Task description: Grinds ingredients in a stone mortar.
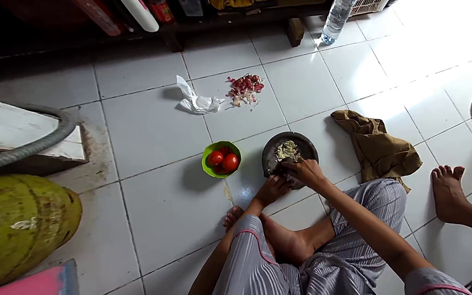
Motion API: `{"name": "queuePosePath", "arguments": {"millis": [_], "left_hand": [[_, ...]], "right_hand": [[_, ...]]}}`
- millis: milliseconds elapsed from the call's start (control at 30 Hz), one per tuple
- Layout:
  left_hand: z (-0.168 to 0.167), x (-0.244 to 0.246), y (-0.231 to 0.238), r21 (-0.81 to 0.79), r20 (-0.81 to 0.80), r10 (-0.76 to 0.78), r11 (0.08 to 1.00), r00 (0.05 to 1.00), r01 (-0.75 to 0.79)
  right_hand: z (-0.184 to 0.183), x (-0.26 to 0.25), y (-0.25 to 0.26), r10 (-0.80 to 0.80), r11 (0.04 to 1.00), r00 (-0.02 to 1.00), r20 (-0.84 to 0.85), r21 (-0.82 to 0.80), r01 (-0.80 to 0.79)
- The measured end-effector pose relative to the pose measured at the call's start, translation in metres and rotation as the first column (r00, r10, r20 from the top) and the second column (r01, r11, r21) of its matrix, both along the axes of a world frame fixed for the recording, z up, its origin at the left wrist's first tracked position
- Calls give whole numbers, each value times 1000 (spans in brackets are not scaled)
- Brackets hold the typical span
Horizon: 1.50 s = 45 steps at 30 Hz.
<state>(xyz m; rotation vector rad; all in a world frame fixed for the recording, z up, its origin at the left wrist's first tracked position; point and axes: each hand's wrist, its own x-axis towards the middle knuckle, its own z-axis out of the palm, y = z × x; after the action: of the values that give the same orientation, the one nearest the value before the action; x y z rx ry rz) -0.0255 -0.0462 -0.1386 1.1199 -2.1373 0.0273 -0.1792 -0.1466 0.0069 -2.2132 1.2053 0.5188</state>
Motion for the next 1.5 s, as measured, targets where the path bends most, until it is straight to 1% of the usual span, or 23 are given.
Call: {"name": "queuePosePath", "arguments": {"millis": [67, 133, 233, 333, 400, 433, 500, 567, 600, 667, 733, 800, 867, 900, 967, 1033, 1100, 1167, 1233, 1300, 1367, 1433, 1500], "left_hand": [[-4, 0, 0, -29, -1, 9, 1000, 1000, -9], [0, 0, 0, 21, -1, 10, 1000, 1000, -10], [5, 1, 3, 72, 0, 4, 997, 1000, -4], [0, -1, 0, 1, -22, 20, 1000, 1000, -20], [0, 0, -2, -11, -19, 16, 1000, 1000, -16], [3, 1, -2, 26, -18, 5, 1000, 1000, -4], [8, 1, 2, 121, -15, -13, 993, 1000, 15], [8, 0, 3, 129, -16, 2, 992, 1000, 0], [5, -1, 4, 101, -16, 18, 995, 1000, -16], [-1, -2, 2, 2, -18, 50, 999, 999, -50], [3, -2, -2, 12, -27, 40, 999, 999, -40], [8, -2, 2, 86, -32, 15, 996, 999, -12], [6, -3, 2, 77, -30, 31, 997, 999, -29], [3, -4, 3, 54, -31, 43, 998, 999, -41], [1, -4, 2, 8, -31, 48, 999, 998, -48], [8, -2, -2, 59, -22, 19, 998, 1000, -17], [9, -2, 2, 106, -27, 8, 994, 1000, -5], [5, -3, 4, 93, -38, 32, 995, 999, -29], [3, -5, 5, 57, -44, 53, 997, 998, -50], [5, -3, 0, 55, -31, 36, 998, 999, -34], [8, -2, 1, 84, -24, 16, 996, 1000, -14], [5, -4, 4, 78, -28, 33, 996, 999, -31], [3, -6, 5, 40, -45, 60, 997, 997, -58]], "right_hand": [[-4, -6, -10, -91, 994, 995, 26, -52, 92], [0, -13, -13, -206, 968, 965, 162, -108, 225], [0, -9, 8, -358, 899, 889, 287, -152, 411], [-23, -3, 18, -367, 913, 907, 205, -109, 394], [-18, -1, 7, -370, 925, 917, 151, -26, 378], [-9, 0, 0, -389, 919, 907, 161, -7, 395], [2, 1, -2, -443, 883, 861, 252, -47, 468], [0, 4, 0, -465, 854, 831, 306, -95, 512], [-9, 5, 2, -447, 865, 846, 291, -99, 491], [-21, 4, 2, -402, 906, 897, 185, -61, 419], [-9, 1, -9, -424, 903, 896, 135, -20, 430], [2, 0, -4, -482, 861, 851, 208, -64, 504], [-4, 4, 5, -485, 837, 821, 301, -113, 536], [-12, 6, 9, -461, 855, 839, 290, -108, 507], [-20, 10, 8, -407, 904, 895, 182, -61, 424], [-2, 12, -6, -407, 911, 907, 107, -20, 412], [6, 12, -3, -452, 880, 872, 188, -66, 471], [-6, 14, 5, -445, 858, 841, 309, -123, 499], [-22, 13, 8, -408, 895, 876, 256, -75, 439], [-11, 12, -3, -392, 917, 907, 156, -10, 398], [1, 11, -3, -429, 896, 883, 192, -30, 442], [-7, 11, 3, -439, 876, 855, 278, -79, 476], [-19, 10, 3, -401, 908, 891, 212, -33, 417]]}}
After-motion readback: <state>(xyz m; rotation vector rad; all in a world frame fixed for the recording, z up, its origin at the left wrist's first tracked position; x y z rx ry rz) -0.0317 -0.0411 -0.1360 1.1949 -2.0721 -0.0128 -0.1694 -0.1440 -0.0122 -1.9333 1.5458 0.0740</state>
